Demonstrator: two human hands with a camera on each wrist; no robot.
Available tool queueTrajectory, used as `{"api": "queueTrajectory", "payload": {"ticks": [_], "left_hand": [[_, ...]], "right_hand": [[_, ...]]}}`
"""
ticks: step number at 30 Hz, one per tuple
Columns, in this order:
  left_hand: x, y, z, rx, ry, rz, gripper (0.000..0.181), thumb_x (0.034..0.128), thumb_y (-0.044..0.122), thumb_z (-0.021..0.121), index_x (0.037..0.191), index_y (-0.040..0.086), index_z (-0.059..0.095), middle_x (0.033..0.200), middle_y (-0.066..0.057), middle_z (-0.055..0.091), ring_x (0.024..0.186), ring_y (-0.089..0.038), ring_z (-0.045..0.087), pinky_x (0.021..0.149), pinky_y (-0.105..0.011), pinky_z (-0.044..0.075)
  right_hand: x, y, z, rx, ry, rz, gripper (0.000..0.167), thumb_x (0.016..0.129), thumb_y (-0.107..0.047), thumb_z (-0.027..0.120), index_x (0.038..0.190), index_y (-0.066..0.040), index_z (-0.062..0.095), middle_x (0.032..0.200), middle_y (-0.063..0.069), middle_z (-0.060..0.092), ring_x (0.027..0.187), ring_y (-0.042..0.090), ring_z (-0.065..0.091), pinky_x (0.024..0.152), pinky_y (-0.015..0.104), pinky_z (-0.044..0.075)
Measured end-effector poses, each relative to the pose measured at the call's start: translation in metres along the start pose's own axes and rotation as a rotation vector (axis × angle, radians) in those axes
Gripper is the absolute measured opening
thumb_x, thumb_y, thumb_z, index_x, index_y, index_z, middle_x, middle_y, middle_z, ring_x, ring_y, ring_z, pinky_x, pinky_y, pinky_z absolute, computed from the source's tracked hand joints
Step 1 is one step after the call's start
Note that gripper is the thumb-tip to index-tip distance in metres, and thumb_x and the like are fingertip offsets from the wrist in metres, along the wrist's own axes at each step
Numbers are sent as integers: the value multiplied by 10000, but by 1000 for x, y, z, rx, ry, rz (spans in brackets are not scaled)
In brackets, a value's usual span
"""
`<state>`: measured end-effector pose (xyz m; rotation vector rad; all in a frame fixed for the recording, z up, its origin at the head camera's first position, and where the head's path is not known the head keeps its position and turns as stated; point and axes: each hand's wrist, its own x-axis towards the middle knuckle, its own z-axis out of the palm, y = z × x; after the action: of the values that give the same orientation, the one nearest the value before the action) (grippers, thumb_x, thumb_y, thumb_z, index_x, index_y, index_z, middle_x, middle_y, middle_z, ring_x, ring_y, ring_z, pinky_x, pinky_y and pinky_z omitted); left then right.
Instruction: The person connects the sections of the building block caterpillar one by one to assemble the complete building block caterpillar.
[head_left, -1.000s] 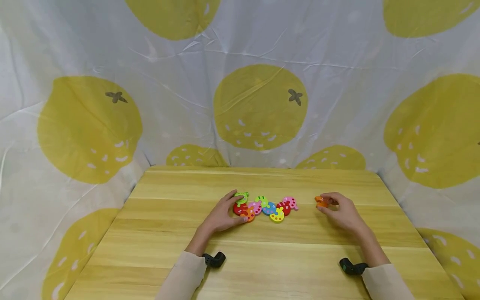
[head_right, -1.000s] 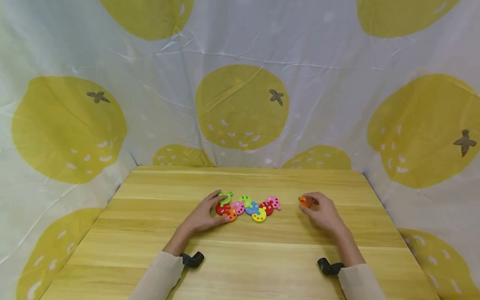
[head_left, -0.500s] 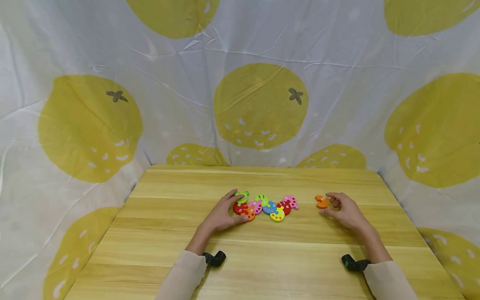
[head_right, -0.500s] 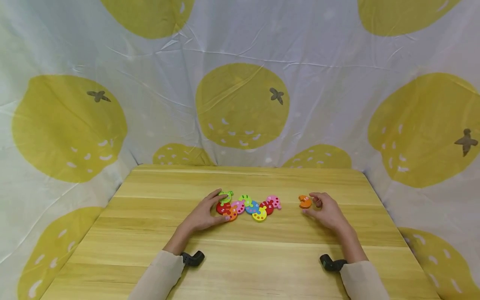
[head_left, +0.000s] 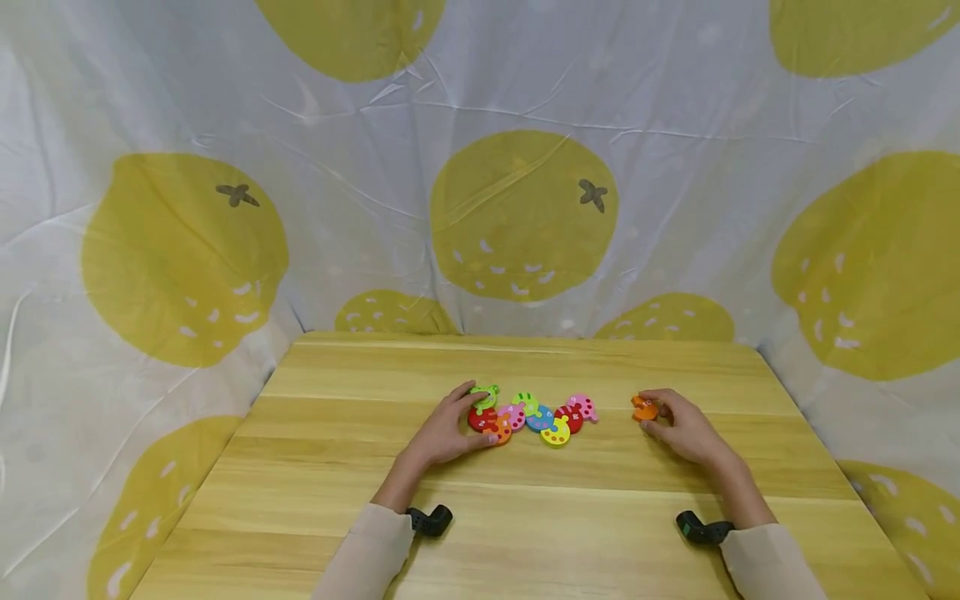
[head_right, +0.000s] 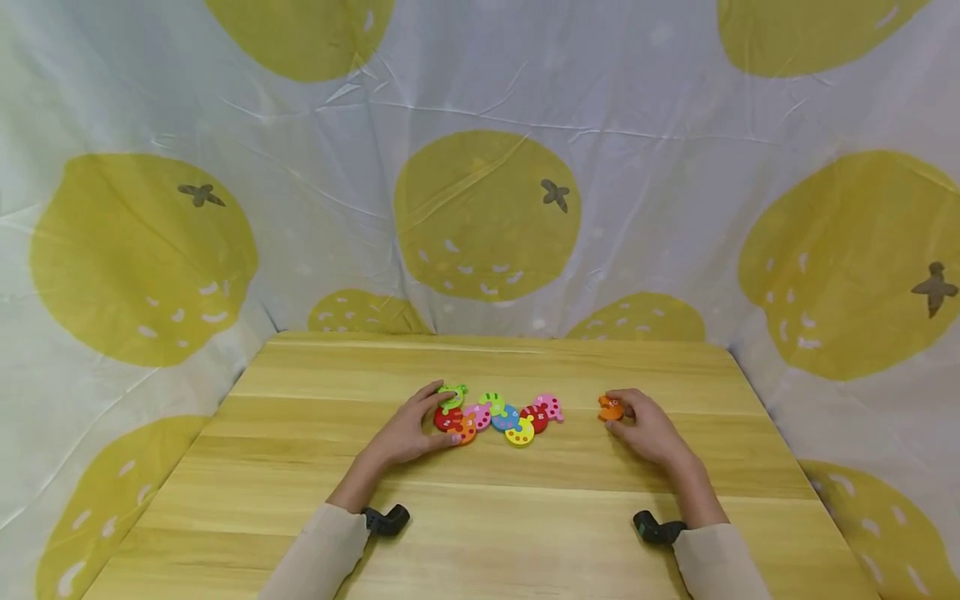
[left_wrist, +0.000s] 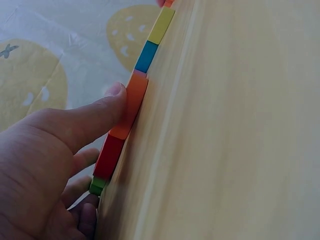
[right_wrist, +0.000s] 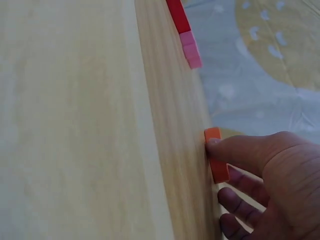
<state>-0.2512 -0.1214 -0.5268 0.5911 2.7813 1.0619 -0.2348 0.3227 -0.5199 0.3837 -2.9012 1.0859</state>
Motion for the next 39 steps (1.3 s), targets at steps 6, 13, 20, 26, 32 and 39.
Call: {"api": "queueTrajectory", "payload": {"ticks": [6, 13, 20, 26, 32, 39], "left_hand": [[0, 2, 1, -2, 16, -6, 823, 830, 519, 815, 1523, 191, 518, 1692, -71, 292, 1551, -361, 294, 1208, -596, 338], [2, 3, 5, 1, 44, -30, 824, 820, 517, 829, 1520, 205, 524, 1687, -67, 303, 1548, -360, 296, 1203, -590, 351], [2, 6, 8, 11, 63, -16, 789, 850, 508, 800, 1515, 180, 530, 1676, -105, 322, 1536, -392, 309, 1199, -599, 351], [2, 4, 5, -27, 94, -15, 621, 1001, 344, 663, 1542, 103, 478, 1656, -130, 364, 1531, -377, 338, 1232, -565, 315], [2, 4, 5, -36, 89, -33, 633, 1014, 280, 646, 1558, 47, 423, 1661, -140, 357, 1545, -343, 324, 1263, -513, 275], [1, 6, 5, -38, 80, -40, 602, 1023, 295, 635, 1540, 47, 453, 1677, -123, 330, 1554, -337, 307, 1265, -520, 267]], "right_hand": [[-3, 1, 2, -14, 44, 22, 575, 934, -203, 776, 1417, 22, 563, 1291, 225, 634, 1093, 343, 616, 935, 502, 531], [-4, -1, 5, -3, 83, 43, 574, 909, -238, 806, 1385, 6, 597, 1212, 172, 657, 1009, 280, 648, 802, 282, 542], [-3, -12, 10, 31, 85, 60, 576, 895, -252, 821, 1375, -17, 608, 1200, 159, 658, 945, 221, 641, 758, 233, 540], [3, -24, 16, 51, 89, 65, 595, 880, -292, 836, 1363, -22, 617, 1200, 155, 657, 935, 212, 629, 756, 231, 532], [10, -32, 26, 66, 79, 80, 578, 873, -277, 843, 1343, -15, 629, 1192, 153, 655, 939, 212, 626, 770, 245, 534], [17, -44, 36, 80, 81, 67, 566, 863, -254, 850, 1322, 0, 637, 1138, 142, 654, 909, 212, 607, 764, 259, 528]]}}
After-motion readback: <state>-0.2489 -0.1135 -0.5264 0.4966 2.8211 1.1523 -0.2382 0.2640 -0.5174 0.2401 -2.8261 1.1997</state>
